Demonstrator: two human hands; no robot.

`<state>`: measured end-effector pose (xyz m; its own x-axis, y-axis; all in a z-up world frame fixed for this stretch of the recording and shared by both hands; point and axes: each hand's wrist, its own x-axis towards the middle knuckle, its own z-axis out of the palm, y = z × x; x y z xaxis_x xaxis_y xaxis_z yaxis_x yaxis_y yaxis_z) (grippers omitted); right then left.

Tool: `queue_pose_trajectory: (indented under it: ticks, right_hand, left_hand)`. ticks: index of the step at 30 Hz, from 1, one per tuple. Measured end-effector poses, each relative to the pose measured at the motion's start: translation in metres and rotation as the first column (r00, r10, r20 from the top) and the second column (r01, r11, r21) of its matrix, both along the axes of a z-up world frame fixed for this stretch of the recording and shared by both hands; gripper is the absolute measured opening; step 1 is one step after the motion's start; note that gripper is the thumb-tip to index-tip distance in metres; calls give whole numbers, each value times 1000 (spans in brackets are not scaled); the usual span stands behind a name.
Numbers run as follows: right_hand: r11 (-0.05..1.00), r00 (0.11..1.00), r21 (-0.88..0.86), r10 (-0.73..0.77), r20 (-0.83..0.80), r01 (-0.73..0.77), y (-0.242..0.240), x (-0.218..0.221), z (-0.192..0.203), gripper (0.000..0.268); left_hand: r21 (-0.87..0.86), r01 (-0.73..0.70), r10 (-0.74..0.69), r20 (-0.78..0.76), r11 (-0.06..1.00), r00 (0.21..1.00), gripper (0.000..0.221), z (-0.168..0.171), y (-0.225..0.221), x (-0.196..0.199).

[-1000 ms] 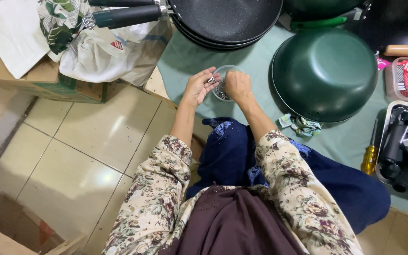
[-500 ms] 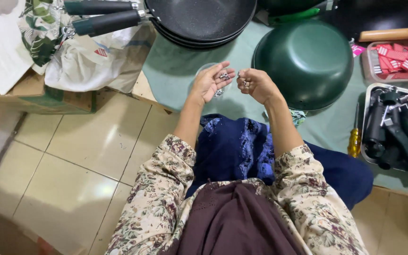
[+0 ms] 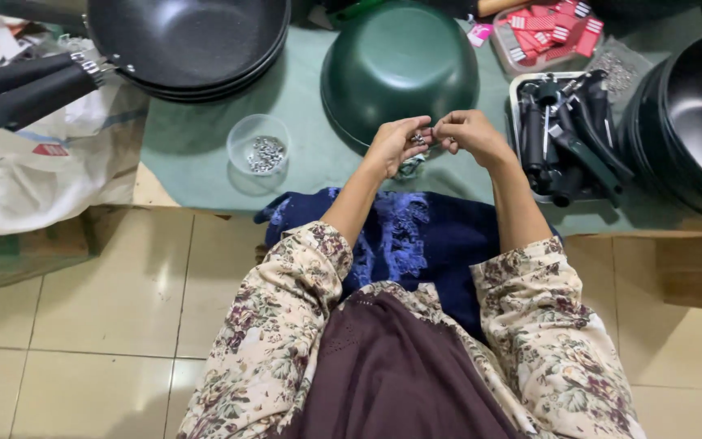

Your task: Assembling handles and metal components onto woks

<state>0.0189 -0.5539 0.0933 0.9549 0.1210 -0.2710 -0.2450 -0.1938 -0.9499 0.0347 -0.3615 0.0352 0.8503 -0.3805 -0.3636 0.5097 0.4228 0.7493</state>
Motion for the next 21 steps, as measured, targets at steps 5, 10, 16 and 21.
queue_pose_trajectory:
  ticks: [5,10,16,21]
  right_hand:
    - [955,996,-287,-80,-27,69,-82,2,-59,21]
    - [747,996,-665,-57,-62,2,-121,4,-98,19]
    - [721,995,-690,-101,-21,58,-111,11,-127,23]
    - [684,993,-730,-98,-65,20,-123,43,-176,27]
  left_hand:
    - [70,48,-42,-74,996,996,34,-81,-106,8]
    - [160,-31,56,-155,987,986,32,-135,-179,17]
    - [449,-150,202,-69,881,977,35,-165,-197,20]
    - [728,-32,-152,186,684,971,52,-108,-179,-2]
